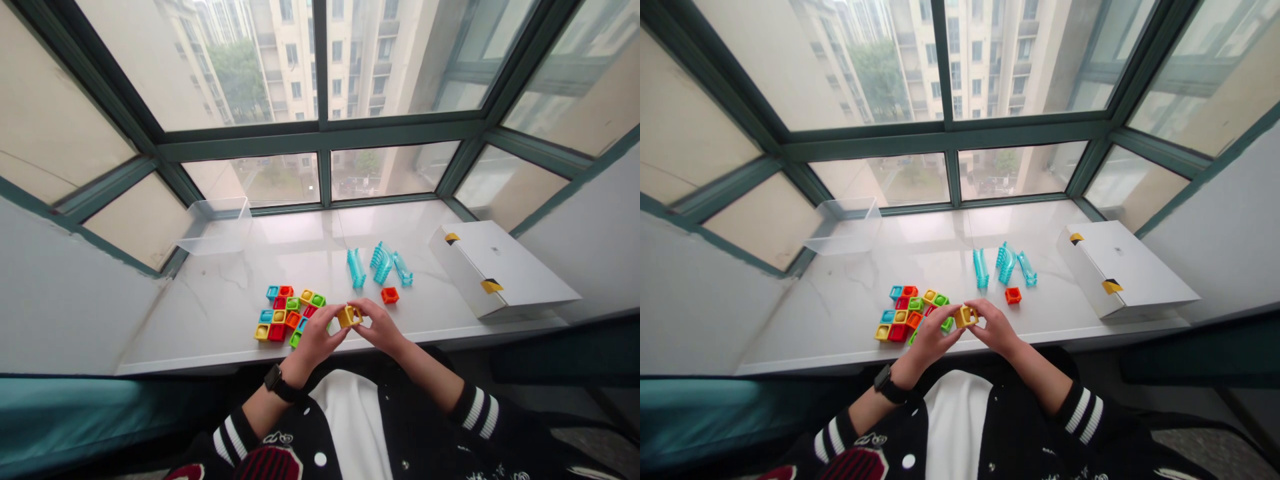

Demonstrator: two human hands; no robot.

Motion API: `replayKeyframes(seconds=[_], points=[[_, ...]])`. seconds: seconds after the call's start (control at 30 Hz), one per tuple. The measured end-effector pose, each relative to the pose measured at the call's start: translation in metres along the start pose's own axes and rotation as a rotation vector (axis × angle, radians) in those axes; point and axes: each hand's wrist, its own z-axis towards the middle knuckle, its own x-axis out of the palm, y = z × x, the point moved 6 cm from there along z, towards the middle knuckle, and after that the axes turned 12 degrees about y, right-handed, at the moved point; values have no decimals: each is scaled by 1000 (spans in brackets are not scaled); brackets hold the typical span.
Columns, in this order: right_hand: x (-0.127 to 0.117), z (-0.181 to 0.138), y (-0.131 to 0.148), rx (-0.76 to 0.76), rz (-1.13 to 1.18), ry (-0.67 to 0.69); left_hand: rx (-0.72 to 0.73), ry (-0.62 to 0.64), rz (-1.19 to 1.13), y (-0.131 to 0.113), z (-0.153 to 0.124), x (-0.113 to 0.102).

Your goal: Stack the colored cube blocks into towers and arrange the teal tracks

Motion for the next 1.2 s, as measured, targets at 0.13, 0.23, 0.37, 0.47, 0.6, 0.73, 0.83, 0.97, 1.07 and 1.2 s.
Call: replayKeyframes(seconds=[0.13, 0.23, 0.37, 0.47, 0.6, 0.73, 0.83, 0.97, 1.07, 1.2], points=[[-2, -4, -17, 48, -62, 3, 24, 38, 94, 14, 1, 2], [-9, -11, -51, 171, -93, -31, -92, 4, 258, 49, 0, 2], [-17, -22, -100, 370, -172, -40, -326, 7, 489, 103, -9, 8], [-16, -20, -119, 449, -284, 3, -367, 51, 567, 121, -15, 18], [-8, -6, -124, 518, -415, 48, -354, 51, 600, 121, -17, 21], [-2, 7, -129, 566, -466, 65, -354, 55, 594, 119, -17, 18], [0, 7, -135, 571, -463, 51, -354, 56, 593, 117, -17, 17], [2, -5, -132, 492, -475, -23, -354, 60, 587, 116, -16, 17], [5, -10, -124, 416, -475, -65, -354, 45, 575, 115, -16, 16], [5, -4, -121, 387, -458, -65, -356, 40, 562, 114, -15, 16]])
